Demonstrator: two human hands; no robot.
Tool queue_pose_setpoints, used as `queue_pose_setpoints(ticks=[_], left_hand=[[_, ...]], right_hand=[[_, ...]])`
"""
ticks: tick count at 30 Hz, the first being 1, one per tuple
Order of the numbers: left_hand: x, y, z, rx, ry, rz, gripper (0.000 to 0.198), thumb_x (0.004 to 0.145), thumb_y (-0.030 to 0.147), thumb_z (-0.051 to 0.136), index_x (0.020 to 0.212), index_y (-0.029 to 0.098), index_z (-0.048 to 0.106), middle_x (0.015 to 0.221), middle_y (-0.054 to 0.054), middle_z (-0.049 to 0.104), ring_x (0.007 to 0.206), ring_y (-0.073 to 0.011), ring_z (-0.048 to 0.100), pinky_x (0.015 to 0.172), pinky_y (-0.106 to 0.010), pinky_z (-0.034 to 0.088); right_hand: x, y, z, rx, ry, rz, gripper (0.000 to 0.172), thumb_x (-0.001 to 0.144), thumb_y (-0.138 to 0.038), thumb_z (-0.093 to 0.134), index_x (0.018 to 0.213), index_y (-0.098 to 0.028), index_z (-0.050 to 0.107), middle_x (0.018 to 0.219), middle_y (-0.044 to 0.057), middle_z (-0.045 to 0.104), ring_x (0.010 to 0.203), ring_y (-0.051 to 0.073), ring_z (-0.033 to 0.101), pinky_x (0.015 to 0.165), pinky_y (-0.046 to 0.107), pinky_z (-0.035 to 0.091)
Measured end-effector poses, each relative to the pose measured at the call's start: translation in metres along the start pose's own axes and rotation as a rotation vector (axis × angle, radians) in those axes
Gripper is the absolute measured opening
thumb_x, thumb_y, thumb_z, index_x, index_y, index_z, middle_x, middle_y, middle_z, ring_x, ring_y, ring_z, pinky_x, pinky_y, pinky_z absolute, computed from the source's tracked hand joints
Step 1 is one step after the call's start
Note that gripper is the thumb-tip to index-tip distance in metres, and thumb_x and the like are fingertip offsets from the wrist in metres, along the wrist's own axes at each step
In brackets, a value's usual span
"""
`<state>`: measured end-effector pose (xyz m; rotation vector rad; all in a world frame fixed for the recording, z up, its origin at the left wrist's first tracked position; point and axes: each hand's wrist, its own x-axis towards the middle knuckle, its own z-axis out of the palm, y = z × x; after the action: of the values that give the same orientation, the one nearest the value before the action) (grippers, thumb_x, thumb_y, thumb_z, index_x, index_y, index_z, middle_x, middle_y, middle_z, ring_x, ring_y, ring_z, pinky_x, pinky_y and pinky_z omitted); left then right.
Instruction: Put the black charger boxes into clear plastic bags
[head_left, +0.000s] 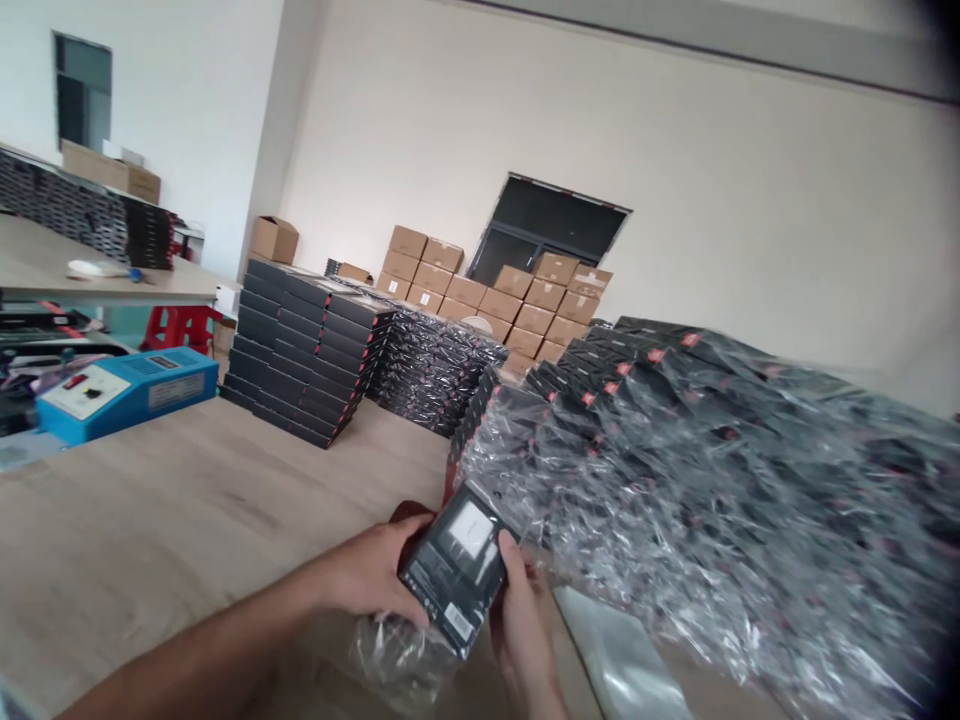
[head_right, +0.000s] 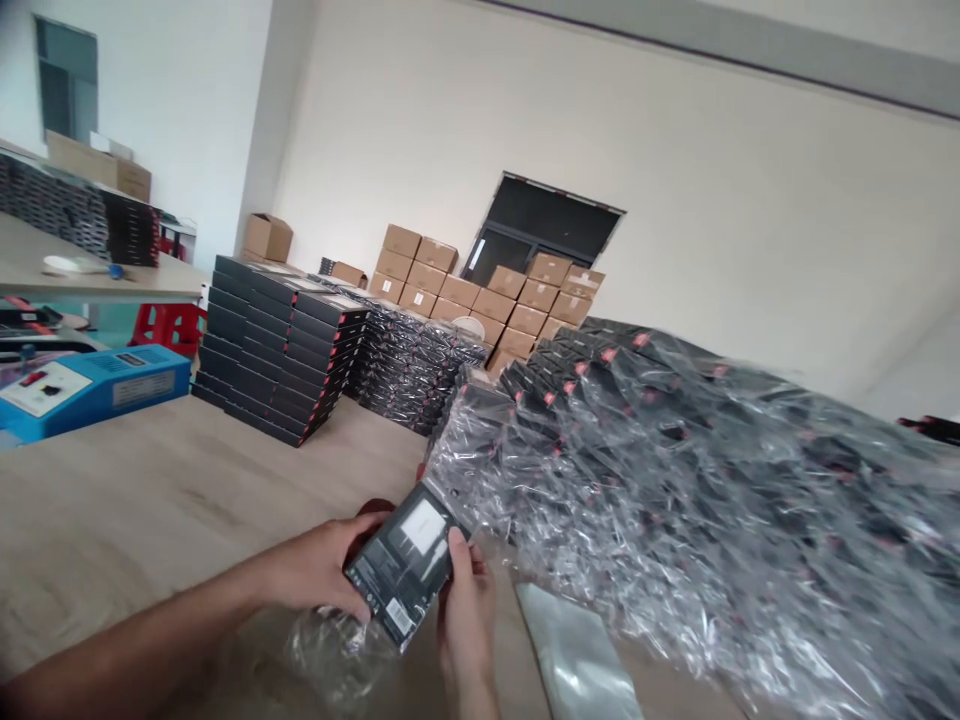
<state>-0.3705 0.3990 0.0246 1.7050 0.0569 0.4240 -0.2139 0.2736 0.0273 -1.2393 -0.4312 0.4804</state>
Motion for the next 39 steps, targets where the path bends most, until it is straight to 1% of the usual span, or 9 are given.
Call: queue_pose_setpoints(ticks=[5,10,13,16,19,23,28,33,39], left_hand=[[0.002,0.01,0.006,0.248,0.36,0.075,0.069,0.067,0.027,0.073,0.13,0.024,0.046,0.101,-0.003,0.069,0.087,-0.0202,0.064,0.079,-0.027,0.048],[0.035,0.047,-0.032,0.309,0.627,0.234,0.053,0.072,0.034,0.067,0.122,0.02,0.052,0.104,-0.003,0.07,0.091,-0.0201,0.065,0.081,-0.027,0.049],[0.087,0.085,-0.052,0.434,0.613,0.296,0.04,0.072,0.034,0.067,0.107,0.018,0.062,0.102,-0.004,0.07,0.094,-0.0207,0.063,0.082,-0.027,0.048],[0.151,0.114,-0.058,0.595,0.543,0.133,0.029,0.075,0.038,0.063,0.091,0.014,0.069,0.076,-0.004,0.07,0.069,-0.0183,0.065,0.068,-0.027,0.05],[0.205,0.126,-0.054,0.654,0.457,0.04,0.039,0.072,0.05,0.064,0.064,0.012,0.068,0.046,-0.003,0.059,0.043,-0.0155,0.055,0.052,-0.028,0.047],[0.239,0.13,-0.054,0.77,0.434,-0.022,0.059,0.068,0.07,0.056,0.048,0.015,0.062,0.043,-0.006,0.057,0.041,-0.0173,0.056,0.051,-0.029,0.047],[0.231,0.147,-0.093,1.028,0.634,-0.001,0.069,0.082,0.069,0.028,0.075,0.014,0.07,0.079,-0.013,0.07,0.082,-0.0255,0.065,0.075,-0.032,0.047],[0.188,0.168,-0.158,1.321,0.796,-0.041,0.055,0.083,0.055,0.041,0.113,0.014,0.061,0.127,-0.016,0.055,0.122,-0.0306,0.044,0.103,-0.04,0.03],[0.122,0.169,-0.198,1.458,0.699,-0.167,0.054,0.056,0.037,0.075,0.102,0.013,0.066,0.11,-0.017,0.065,0.112,-0.0354,0.052,0.104,-0.047,0.027]], right_hand=[[-0.027,0.03,0.023,-0.33,-0.138,-0.208,0.047,0.082,-0.058,0.05,0.104,-0.018,0.063,0.076,0.002,0.07,0.069,0.017,0.064,0.061,0.025,0.049],[-0.047,0.055,0.041,-0.73,-0.625,-0.534,0.036,0.093,-0.038,0.035,0.092,-0.023,0.067,0.06,-0.001,0.064,0.052,0.013,0.058,0.052,0.021,0.042],[-0.046,0.063,0.041,-0.874,-0.623,-0.623,0.034,0.092,-0.026,0.033,0.093,-0.025,0.067,0.069,-0.001,0.069,0.06,0.014,0.064,0.057,0.02,0.043],[-0.036,0.074,0.033,-0.946,-0.53,-0.697,0.033,0.089,-0.02,0.034,0.092,-0.026,0.066,0.077,0.0,0.072,0.07,0.017,0.068,0.064,0.022,0.045],[-0.025,0.084,0.025,-0.985,-0.518,-0.784,0.032,0.085,-0.017,0.035,0.086,-0.025,0.065,0.078,0.0,0.072,0.071,0.018,0.069,0.064,0.023,0.046],[-0.02,0.087,0.02,-0.999,-0.484,-0.85,0.03,0.081,-0.014,0.036,0.083,-0.025,0.064,0.074,-0.001,0.072,0.068,0.018,0.069,0.062,0.023,0.046],[-0.02,0.089,0.024,-0.961,-0.471,-0.905,0.029,0.08,-0.013,0.037,0.082,-0.025,0.063,0.071,-0.002,0.071,0.064,0.017,0.069,0.06,0.022,0.046],[-0.008,0.1,0.024,-0.917,-0.481,-0.927,0.029,0.085,-0.016,0.036,0.085,-0.025,0.063,0.073,-0.001,0.072,0.065,0.016,0.069,0.06,0.02,0.047],[0.005,0.112,0.028,-0.844,-0.543,-0.945,0.031,0.09,-0.025,0.035,0.086,-0.024,0.066,0.072,0.002,0.072,0.065,0.016,0.069,0.061,0.02,0.049]])
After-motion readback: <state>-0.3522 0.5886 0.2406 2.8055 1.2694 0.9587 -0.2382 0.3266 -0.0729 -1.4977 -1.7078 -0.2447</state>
